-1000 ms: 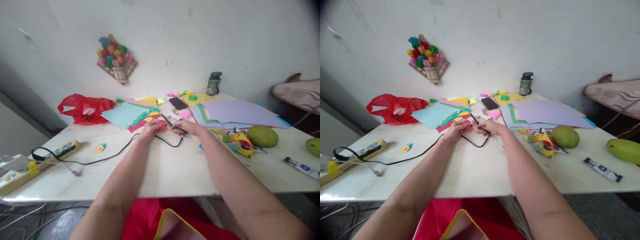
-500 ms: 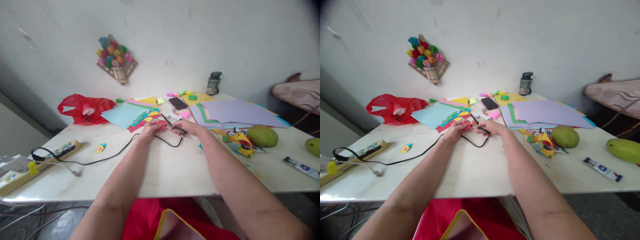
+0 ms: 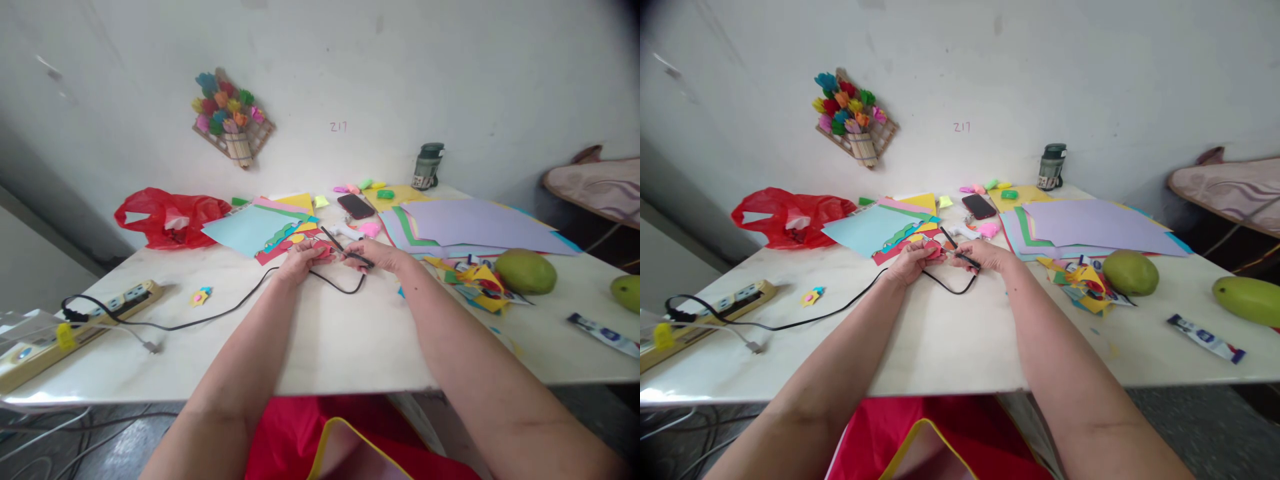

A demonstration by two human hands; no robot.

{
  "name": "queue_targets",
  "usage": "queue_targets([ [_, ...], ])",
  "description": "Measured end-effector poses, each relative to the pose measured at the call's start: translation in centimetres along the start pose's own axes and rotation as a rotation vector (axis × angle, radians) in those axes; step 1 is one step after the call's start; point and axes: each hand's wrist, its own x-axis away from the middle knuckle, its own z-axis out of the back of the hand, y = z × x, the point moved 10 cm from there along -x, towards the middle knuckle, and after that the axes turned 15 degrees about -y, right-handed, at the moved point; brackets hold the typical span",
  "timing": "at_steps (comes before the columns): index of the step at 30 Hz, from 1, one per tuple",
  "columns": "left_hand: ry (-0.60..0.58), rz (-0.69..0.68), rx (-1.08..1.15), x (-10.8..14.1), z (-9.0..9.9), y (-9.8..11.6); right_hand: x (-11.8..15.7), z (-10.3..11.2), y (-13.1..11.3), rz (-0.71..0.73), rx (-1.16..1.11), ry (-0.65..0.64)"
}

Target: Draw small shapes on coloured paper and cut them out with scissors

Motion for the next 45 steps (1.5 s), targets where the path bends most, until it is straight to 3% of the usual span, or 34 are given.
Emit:
queue_targets([
  [24, 0.010, 0.033, -0.019, 0.17, -0.51, 0.13, -0.29, 0.24, 0.34, 0.015, 0.025, 0.003],
  [45, 0.042, 0.029, -0.031, 0.11, 0.34, -0.22, -0.41, 0.43, 0.69, -0.004, 0.003, 0.011],
])
